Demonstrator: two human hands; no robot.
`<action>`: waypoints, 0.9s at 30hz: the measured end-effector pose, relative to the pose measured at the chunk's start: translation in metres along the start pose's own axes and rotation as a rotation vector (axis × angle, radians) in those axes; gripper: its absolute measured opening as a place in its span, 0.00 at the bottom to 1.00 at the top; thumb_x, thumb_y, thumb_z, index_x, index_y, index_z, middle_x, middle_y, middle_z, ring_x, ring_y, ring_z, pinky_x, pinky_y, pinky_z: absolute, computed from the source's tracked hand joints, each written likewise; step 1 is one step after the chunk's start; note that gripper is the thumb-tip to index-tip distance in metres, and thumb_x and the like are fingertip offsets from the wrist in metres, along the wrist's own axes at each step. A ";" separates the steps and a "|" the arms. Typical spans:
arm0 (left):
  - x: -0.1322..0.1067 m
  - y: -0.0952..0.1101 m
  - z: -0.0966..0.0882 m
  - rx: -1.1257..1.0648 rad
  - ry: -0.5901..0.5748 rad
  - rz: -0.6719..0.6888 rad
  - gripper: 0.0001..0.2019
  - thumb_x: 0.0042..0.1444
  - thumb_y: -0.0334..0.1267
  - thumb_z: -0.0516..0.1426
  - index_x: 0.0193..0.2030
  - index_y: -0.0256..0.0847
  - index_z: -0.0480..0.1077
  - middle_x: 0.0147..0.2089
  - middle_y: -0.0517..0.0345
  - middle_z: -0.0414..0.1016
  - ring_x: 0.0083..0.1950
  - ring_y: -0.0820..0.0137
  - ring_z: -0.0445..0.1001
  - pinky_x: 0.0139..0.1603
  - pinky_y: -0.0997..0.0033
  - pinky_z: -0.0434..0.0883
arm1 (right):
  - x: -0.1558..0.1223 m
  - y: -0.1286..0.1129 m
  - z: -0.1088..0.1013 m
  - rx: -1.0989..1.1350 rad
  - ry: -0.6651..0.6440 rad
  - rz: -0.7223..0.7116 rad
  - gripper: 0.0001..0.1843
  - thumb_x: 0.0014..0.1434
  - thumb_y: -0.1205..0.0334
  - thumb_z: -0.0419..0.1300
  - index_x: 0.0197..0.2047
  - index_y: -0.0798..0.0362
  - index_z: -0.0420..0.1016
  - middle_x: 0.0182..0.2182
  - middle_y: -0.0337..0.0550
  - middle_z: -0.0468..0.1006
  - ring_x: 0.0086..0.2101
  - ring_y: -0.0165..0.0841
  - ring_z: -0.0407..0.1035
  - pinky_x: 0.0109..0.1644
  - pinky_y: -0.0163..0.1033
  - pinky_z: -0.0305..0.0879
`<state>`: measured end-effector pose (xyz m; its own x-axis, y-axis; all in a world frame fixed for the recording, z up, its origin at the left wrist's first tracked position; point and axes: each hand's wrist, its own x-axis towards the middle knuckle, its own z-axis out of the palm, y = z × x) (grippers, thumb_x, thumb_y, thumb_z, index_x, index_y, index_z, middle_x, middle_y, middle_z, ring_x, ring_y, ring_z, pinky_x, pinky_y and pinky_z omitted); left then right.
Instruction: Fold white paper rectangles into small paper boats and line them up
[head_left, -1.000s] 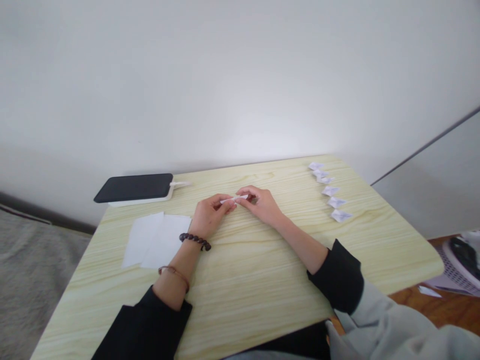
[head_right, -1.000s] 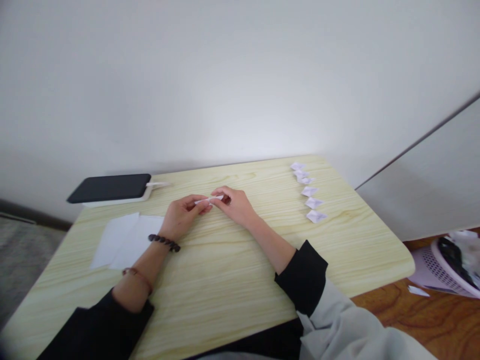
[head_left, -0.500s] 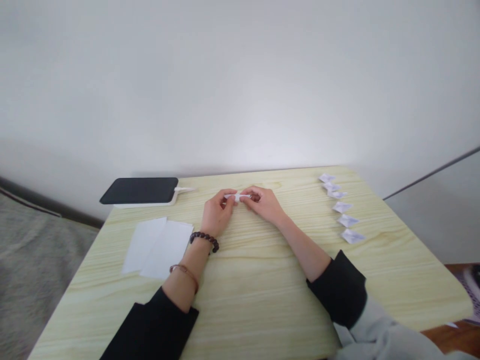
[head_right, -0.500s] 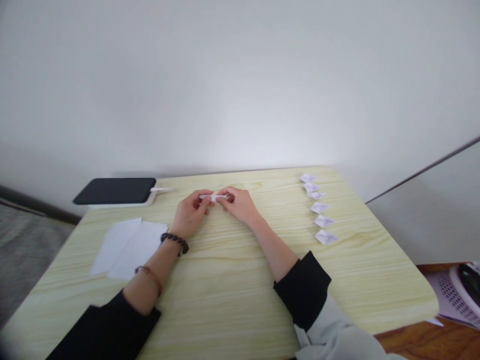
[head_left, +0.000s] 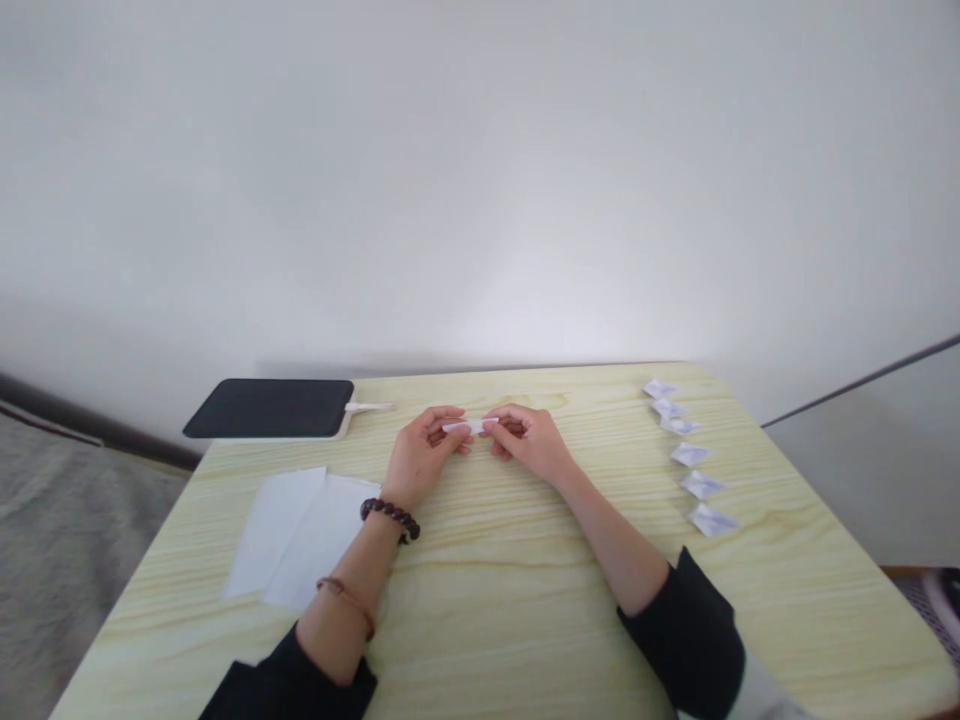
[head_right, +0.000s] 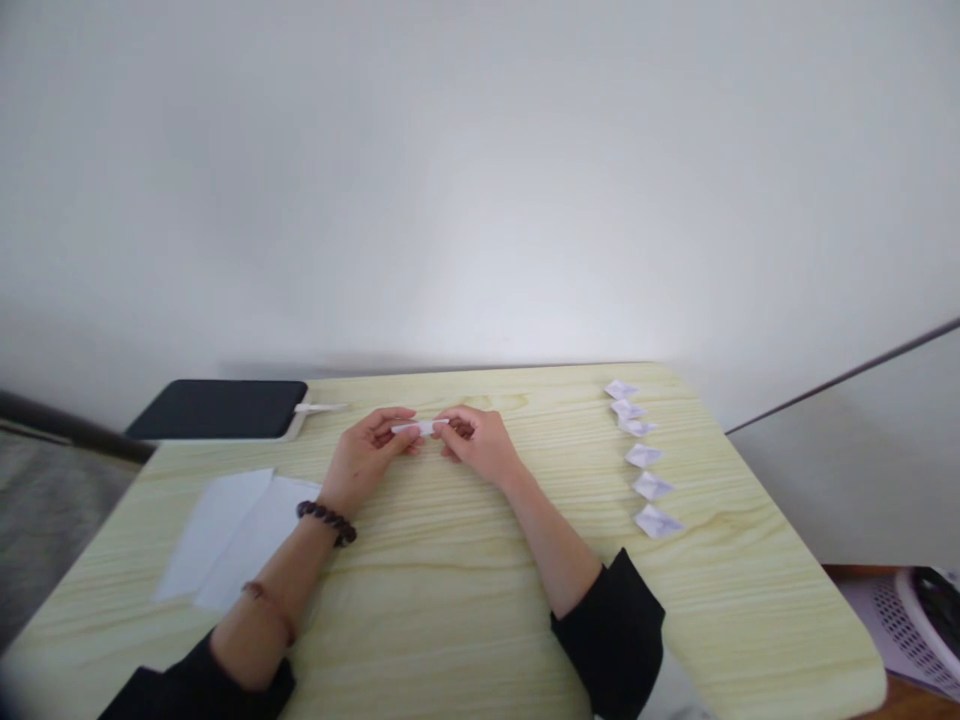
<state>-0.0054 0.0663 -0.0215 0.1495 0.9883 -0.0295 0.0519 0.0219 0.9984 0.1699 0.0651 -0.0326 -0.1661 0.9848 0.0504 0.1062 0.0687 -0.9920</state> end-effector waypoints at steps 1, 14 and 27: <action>0.000 0.000 -0.001 -0.009 0.000 -0.003 0.21 0.44 0.46 0.65 0.43 0.37 0.69 0.32 0.56 0.79 0.33 0.68 0.78 0.39 0.67 0.75 | 0.000 0.000 0.000 -0.015 0.000 -0.005 0.11 0.54 0.54 0.61 0.34 0.53 0.73 0.27 0.42 0.78 0.20 0.28 0.70 0.22 0.32 0.67; 0.001 0.003 0.001 -0.077 0.003 -0.093 0.20 0.44 0.49 0.64 0.39 0.39 0.68 0.30 0.58 0.81 0.36 0.65 0.80 0.43 0.63 0.76 | 0.000 -0.003 0.000 -0.084 0.026 -0.040 0.09 0.55 0.55 0.60 0.33 0.52 0.72 0.25 0.39 0.77 0.17 0.26 0.67 0.21 0.31 0.64; 0.000 0.002 0.004 -0.041 -0.006 -0.058 0.18 0.48 0.48 0.63 0.38 0.38 0.66 0.30 0.55 0.80 0.34 0.65 0.79 0.39 0.63 0.77 | -0.002 0.001 -0.001 -0.127 0.054 -0.068 0.12 0.56 0.52 0.59 0.35 0.52 0.72 0.25 0.40 0.78 0.18 0.27 0.67 0.22 0.33 0.64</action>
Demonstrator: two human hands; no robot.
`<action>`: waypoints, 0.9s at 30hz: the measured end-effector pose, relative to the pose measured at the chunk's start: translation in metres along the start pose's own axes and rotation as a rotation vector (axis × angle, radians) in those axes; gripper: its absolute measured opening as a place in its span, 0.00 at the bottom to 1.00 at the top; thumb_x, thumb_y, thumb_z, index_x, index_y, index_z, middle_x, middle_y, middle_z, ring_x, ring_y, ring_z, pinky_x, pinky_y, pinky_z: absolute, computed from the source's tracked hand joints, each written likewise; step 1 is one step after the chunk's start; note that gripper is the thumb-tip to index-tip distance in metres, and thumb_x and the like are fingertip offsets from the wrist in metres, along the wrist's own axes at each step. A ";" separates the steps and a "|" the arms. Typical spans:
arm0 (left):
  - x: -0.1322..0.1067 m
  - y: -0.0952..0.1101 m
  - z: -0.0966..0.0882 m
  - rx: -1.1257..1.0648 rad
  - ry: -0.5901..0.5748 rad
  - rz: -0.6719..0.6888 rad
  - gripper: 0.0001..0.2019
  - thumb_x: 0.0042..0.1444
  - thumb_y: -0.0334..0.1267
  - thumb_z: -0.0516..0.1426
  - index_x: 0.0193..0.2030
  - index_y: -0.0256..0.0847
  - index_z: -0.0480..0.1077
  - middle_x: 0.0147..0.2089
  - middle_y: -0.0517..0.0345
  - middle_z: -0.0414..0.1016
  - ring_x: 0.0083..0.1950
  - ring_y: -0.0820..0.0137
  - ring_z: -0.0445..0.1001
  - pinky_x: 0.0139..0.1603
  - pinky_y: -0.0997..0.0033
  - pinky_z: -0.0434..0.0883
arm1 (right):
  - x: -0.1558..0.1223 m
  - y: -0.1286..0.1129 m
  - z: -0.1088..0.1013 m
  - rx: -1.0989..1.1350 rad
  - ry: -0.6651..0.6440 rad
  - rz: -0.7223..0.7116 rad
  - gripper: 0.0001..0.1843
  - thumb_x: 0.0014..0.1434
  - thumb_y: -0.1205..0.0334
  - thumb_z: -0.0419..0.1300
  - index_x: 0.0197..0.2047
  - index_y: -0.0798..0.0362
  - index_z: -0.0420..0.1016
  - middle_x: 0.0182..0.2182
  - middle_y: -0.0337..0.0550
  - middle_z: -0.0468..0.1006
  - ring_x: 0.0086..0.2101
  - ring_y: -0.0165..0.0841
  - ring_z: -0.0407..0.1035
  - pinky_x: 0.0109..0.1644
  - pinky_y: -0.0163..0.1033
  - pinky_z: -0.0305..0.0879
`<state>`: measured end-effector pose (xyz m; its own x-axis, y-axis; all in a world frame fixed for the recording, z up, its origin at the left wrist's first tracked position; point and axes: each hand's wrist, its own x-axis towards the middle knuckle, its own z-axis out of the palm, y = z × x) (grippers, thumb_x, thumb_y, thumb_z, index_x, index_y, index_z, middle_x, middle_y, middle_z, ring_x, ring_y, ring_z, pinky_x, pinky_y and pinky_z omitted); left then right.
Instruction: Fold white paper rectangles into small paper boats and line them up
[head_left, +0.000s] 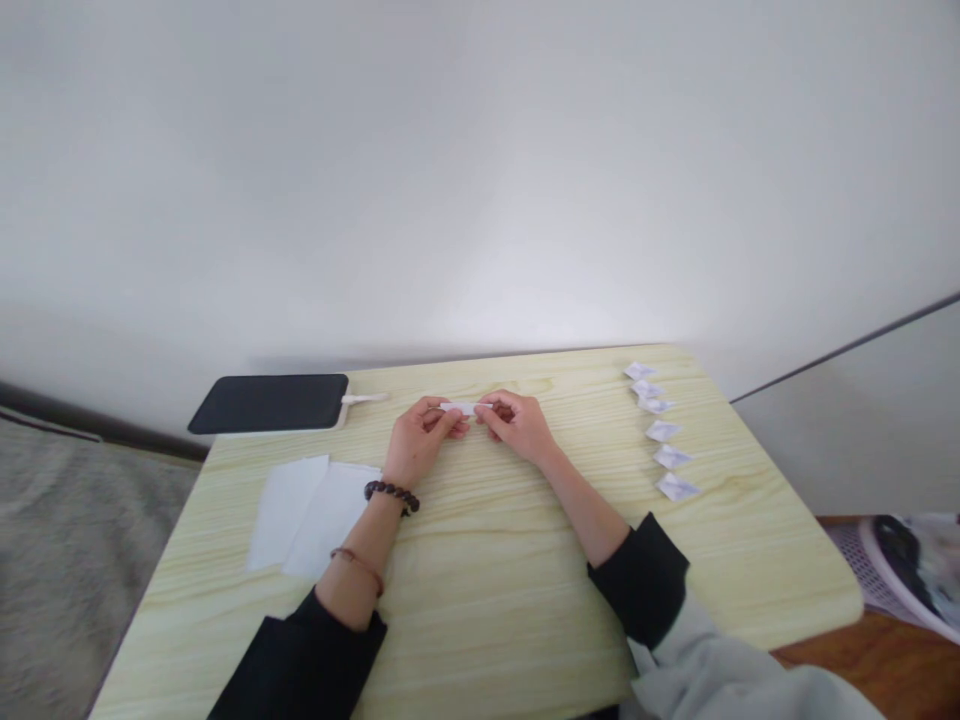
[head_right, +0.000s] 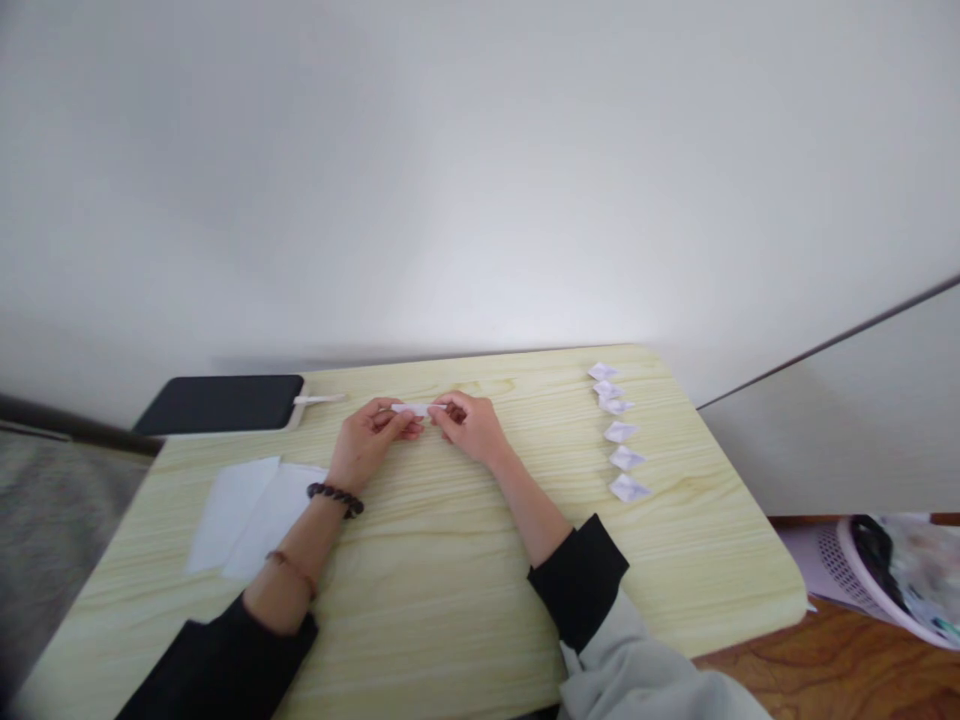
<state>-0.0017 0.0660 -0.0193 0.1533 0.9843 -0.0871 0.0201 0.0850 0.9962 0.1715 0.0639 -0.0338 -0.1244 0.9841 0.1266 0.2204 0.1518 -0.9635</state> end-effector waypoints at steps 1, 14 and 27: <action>0.000 -0.001 0.001 -0.012 0.004 0.009 0.18 0.47 0.48 0.63 0.37 0.38 0.67 0.30 0.55 0.79 0.34 0.65 0.79 0.39 0.64 0.77 | 0.000 0.000 0.000 -0.024 0.010 0.000 0.12 0.56 0.51 0.59 0.35 0.52 0.73 0.24 0.40 0.78 0.18 0.27 0.67 0.22 0.33 0.64; -0.002 -0.006 0.005 0.030 0.068 0.112 0.19 0.50 0.43 0.60 0.47 0.39 0.65 0.43 0.55 0.71 0.35 0.71 0.78 0.34 0.71 0.77 | -0.001 -0.005 0.002 -0.098 0.039 -0.004 0.12 0.56 0.53 0.58 0.33 0.53 0.74 0.21 0.38 0.75 0.19 0.27 0.66 0.22 0.32 0.61; -0.005 -0.001 0.005 0.093 0.034 0.054 0.17 0.49 0.46 0.60 0.43 0.38 0.69 0.30 0.57 0.76 0.32 0.68 0.77 0.38 0.67 0.76 | -0.001 -0.005 0.000 -0.153 0.036 -0.024 0.12 0.56 0.51 0.59 0.34 0.52 0.75 0.18 0.36 0.72 0.19 0.28 0.65 0.22 0.32 0.60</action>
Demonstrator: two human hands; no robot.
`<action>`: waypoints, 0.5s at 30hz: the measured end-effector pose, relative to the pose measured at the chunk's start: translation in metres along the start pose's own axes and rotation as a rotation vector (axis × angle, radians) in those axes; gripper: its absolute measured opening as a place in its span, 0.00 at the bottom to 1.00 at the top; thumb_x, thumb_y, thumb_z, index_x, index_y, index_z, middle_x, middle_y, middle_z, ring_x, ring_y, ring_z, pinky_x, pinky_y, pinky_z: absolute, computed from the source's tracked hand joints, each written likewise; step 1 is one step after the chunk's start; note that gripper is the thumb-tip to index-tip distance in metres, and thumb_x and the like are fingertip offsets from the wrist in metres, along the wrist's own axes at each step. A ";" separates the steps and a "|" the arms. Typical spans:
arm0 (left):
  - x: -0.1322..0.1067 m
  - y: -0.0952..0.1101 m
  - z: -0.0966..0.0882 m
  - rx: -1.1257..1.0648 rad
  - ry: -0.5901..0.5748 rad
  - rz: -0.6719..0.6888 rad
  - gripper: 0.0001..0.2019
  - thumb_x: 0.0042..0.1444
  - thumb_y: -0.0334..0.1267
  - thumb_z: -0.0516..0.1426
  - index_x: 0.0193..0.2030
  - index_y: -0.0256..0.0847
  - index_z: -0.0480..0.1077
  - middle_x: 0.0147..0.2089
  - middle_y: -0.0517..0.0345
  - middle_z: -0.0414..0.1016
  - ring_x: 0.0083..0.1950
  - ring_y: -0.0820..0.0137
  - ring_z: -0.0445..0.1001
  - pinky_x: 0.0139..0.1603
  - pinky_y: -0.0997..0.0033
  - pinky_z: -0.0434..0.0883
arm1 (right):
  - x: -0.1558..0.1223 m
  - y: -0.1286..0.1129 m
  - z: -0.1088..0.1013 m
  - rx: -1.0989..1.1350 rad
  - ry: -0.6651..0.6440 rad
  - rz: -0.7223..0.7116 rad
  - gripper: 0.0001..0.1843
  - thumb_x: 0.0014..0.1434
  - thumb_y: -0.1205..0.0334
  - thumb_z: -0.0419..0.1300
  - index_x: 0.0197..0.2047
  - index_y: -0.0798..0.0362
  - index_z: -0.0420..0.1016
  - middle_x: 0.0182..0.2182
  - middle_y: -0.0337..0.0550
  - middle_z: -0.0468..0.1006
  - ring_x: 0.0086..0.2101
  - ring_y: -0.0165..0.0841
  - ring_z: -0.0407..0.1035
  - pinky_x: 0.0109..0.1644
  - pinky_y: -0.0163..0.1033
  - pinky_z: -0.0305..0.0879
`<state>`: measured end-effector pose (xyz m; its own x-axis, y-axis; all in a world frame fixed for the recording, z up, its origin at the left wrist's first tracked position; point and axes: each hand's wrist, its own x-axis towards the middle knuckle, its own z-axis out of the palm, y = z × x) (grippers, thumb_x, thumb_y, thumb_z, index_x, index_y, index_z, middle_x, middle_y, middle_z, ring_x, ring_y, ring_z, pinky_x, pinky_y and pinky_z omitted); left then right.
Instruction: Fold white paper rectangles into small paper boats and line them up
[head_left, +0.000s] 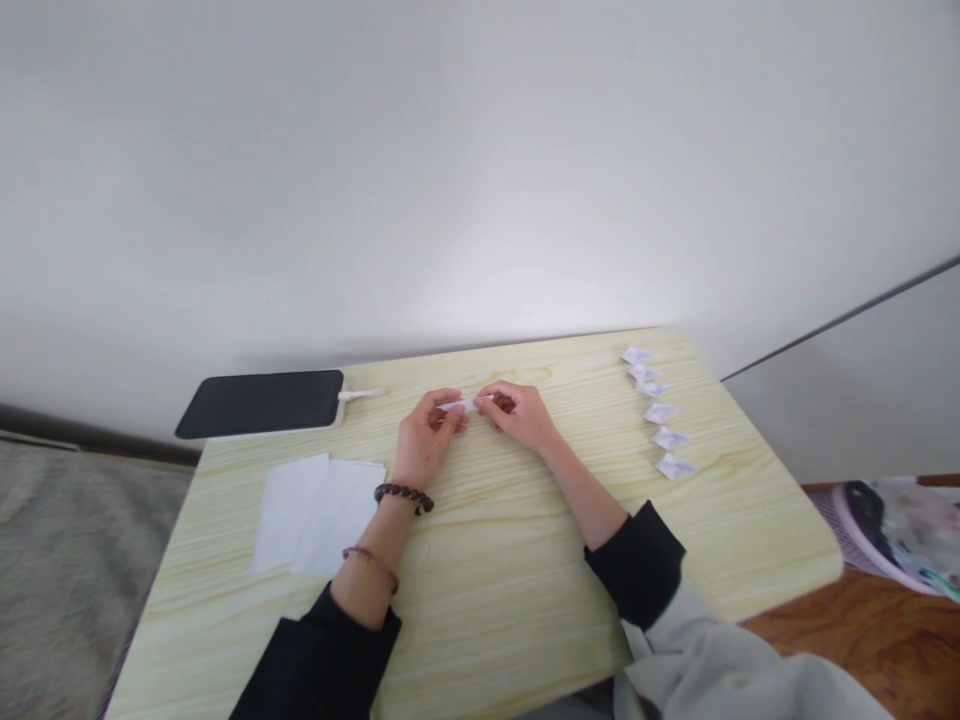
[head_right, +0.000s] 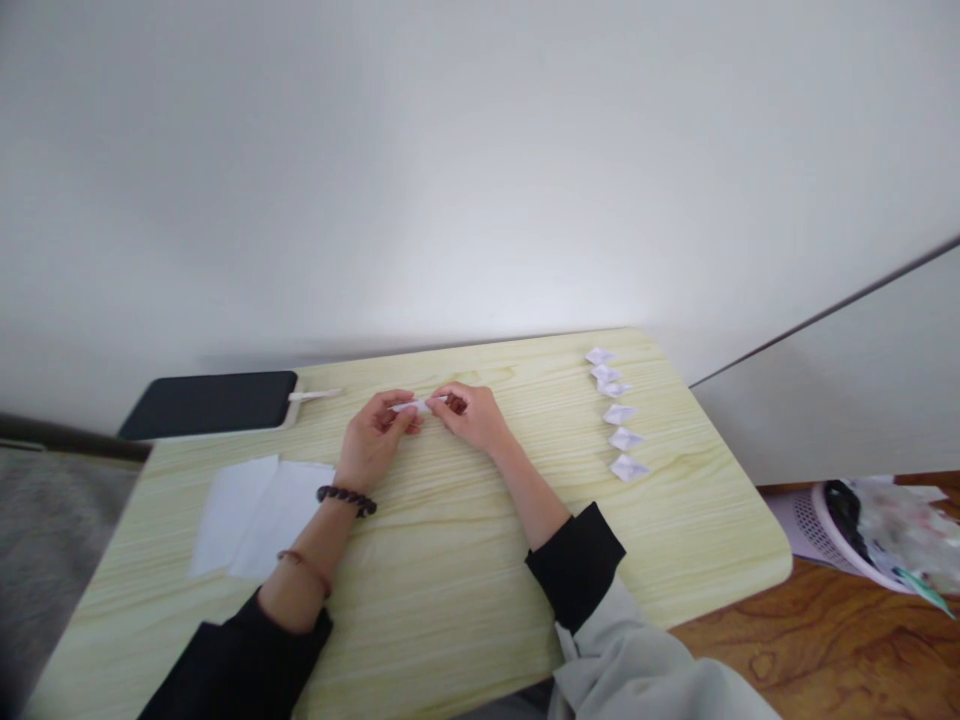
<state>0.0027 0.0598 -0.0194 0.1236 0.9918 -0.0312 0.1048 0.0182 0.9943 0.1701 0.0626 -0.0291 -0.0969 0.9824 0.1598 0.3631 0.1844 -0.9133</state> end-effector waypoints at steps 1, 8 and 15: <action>0.000 0.000 0.000 -0.008 -0.003 0.001 0.17 0.49 0.46 0.60 0.42 0.38 0.69 0.30 0.57 0.76 0.32 0.68 0.77 0.38 0.66 0.76 | 0.000 -0.001 0.000 0.004 -0.002 0.004 0.12 0.56 0.51 0.59 0.34 0.52 0.75 0.18 0.36 0.72 0.19 0.28 0.65 0.22 0.32 0.60; 0.002 0.000 -0.002 0.018 -0.023 0.010 0.14 0.46 0.46 0.62 0.36 0.38 0.72 0.29 0.58 0.77 0.30 0.70 0.76 0.37 0.68 0.75 | -0.001 -0.003 -0.002 -0.005 -0.033 -0.004 0.13 0.55 0.50 0.60 0.34 0.52 0.76 0.18 0.36 0.73 0.19 0.28 0.65 0.23 0.32 0.61; 0.001 0.000 -0.002 0.102 0.010 0.035 0.10 0.49 0.43 0.60 0.34 0.39 0.73 0.28 0.59 0.76 0.30 0.70 0.75 0.36 0.70 0.74 | -0.001 0.001 0.000 -0.089 -0.048 -0.065 0.14 0.58 0.50 0.58 0.33 0.52 0.77 0.19 0.36 0.74 0.19 0.27 0.66 0.26 0.32 0.62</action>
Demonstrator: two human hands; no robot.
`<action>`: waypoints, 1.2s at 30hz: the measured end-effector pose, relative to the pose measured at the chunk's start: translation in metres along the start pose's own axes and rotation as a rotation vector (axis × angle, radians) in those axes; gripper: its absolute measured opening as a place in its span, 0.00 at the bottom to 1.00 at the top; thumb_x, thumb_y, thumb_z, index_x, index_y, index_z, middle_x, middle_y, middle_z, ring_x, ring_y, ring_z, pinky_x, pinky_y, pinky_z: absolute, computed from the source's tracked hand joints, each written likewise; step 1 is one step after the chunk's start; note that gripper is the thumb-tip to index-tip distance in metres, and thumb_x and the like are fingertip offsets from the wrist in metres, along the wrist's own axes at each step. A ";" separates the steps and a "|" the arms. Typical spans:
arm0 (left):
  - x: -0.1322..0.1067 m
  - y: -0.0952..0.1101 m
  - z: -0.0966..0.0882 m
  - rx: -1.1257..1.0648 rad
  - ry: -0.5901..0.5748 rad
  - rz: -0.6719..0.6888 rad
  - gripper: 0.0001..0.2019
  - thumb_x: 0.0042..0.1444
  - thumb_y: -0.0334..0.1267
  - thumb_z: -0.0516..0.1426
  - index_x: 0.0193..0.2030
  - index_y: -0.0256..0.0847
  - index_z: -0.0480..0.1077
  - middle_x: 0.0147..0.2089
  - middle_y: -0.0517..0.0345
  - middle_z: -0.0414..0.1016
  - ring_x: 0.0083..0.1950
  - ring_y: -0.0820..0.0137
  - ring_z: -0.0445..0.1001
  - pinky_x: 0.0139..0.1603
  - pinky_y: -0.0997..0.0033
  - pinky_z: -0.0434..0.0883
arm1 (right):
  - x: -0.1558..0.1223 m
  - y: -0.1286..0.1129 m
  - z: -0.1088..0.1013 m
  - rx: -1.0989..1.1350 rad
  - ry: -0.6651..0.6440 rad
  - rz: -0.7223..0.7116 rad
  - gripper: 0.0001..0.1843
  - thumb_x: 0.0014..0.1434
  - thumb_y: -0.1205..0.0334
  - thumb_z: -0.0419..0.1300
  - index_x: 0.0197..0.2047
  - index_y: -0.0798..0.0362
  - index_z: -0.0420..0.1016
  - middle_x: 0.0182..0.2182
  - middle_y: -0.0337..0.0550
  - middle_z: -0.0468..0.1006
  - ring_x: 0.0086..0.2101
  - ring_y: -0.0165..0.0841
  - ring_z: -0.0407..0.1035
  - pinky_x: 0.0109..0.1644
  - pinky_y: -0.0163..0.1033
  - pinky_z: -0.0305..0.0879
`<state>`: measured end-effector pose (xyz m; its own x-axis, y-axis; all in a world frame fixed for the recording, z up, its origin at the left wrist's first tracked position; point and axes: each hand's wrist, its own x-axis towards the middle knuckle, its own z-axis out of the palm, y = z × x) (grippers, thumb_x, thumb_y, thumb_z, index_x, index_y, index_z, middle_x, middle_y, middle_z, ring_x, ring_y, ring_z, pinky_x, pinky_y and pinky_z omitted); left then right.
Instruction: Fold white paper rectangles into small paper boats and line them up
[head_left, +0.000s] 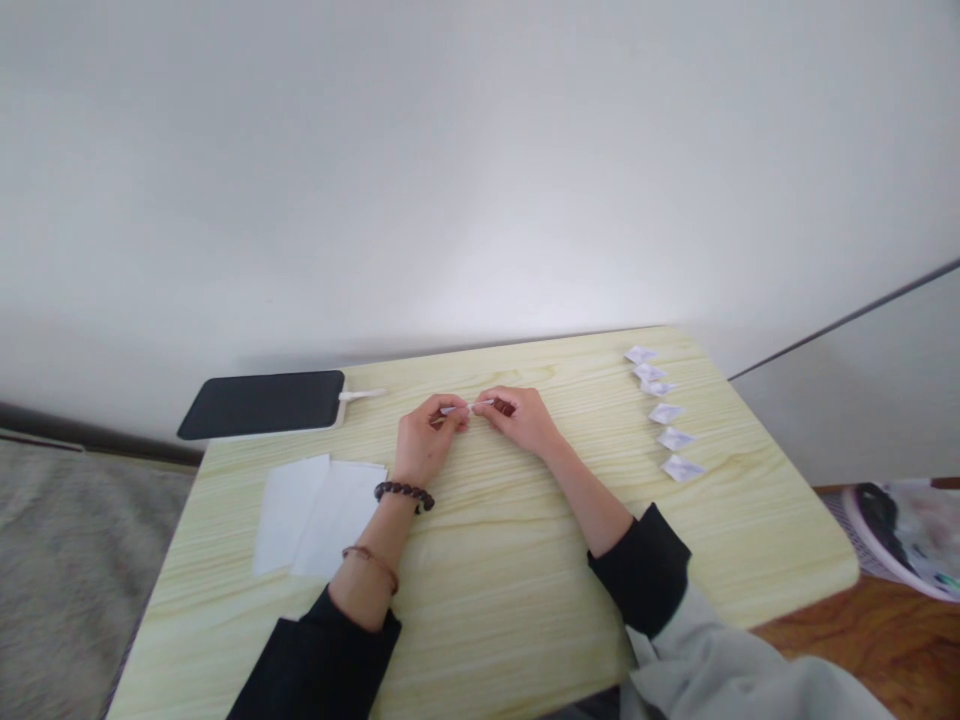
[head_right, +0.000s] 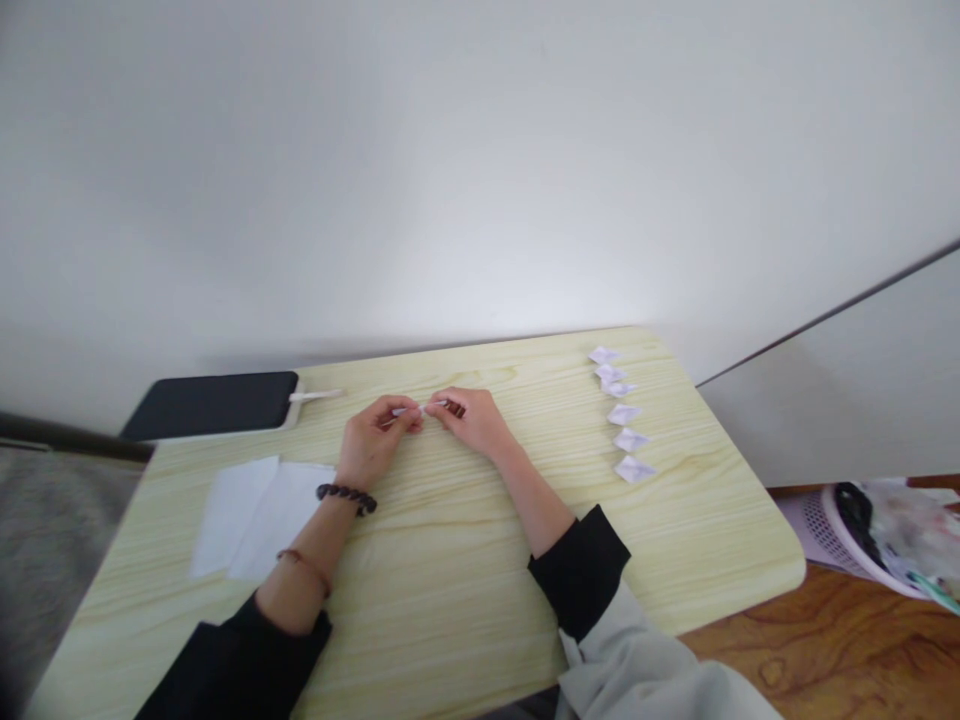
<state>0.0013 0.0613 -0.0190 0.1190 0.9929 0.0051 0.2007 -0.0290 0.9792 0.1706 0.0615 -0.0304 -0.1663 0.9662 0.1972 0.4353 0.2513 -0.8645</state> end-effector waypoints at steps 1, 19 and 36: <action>0.000 0.000 0.000 -0.005 0.016 0.002 0.10 0.48 0.44 0.61 0.34 0.39 0.73 0.30 0.58 0.77 0.31 0.70 0.76 0.37 0.70 0.74 | 0.000 0.000 0.000 0.003 0.010 0.006 0.14 0.58 0.50 0.58 0.34 0.52 0.77 0.19 0.37 0.75 0.19 0.28 0.66 0.26 0.32 0.62; 0.004 -0.001 -0.006 0.174 0.136 0.071 0.09 0.50 0.43 0.60 0.37 0.43 0.73 0.33 0.60 0.79 0.35 0.70 0.77 0.39 0.74 0.72 | -0.002 -0.001 -0.001 -0.031 0.105 -0.077 0.12 0.59 0.53 0.57 0.40 0.49 0.76 0.38 0.42 0.79 0.31 0.29 0.73 0.32 0.32 0.70; 0.007 -0.007 -0.005 0.575 0.053 0.422 0.07 0.56 0.37 0.55 0.33 0.40 0.75 0.34 0.55 0.78 0.41 0.65 0.72 0.44 0.66 0.70 | -0.002 -0.003 -0.002 -0.216 -0.029 -0.233 0.06 0.61 0.66 0.55 0.34 0.53 0.72 0.33 0.41 0.74 0.32 0.29 0.68 0.38 0.33 0.65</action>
<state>-0.0045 0.0688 -0.0243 0.2550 0.8875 0.3838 0.6308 -0.4536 0.6296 0.1716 0.0585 -0.0272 -0.3071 0.8800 0.3623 0.5596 0.4749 -0.6792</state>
